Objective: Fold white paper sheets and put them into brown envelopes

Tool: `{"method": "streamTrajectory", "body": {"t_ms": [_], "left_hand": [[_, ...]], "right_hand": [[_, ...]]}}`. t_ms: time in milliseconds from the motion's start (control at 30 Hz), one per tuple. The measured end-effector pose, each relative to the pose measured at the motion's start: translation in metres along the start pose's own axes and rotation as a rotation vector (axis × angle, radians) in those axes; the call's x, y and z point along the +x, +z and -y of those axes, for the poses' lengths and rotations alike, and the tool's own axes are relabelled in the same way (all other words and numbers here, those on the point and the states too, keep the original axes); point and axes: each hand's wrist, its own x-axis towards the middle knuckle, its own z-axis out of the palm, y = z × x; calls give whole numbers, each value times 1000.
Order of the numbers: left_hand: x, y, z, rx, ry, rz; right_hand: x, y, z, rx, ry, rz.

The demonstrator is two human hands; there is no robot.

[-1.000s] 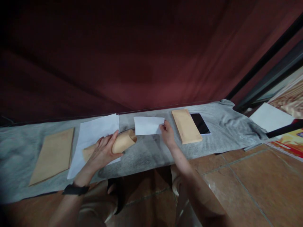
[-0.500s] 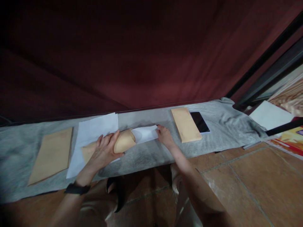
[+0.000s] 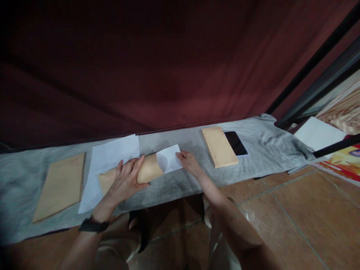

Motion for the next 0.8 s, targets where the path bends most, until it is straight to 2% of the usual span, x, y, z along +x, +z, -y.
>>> {"method": "streamTrajectory", "body": {"t_ms": [133, 300, 367, 533, 800], "left_hand": [[1, -1, -3, -19, 3, -9], [4, -2, -10, -25, 26, -6], [5, -3, -12, -25, 36, -2], [8, -2, -17, -30, 63, 9], [11, 0, -19, -63, 101, -20]], "right_hand": [[2, 6, -4, 74, 25, -14], [-1, 16, -4, 90, 102, 59], [-4, 21, -3, 28, 86, 83], [-12, 35, 3, -268, -157, 63], [-14, 54, 8, -329, -57, 166]]}}
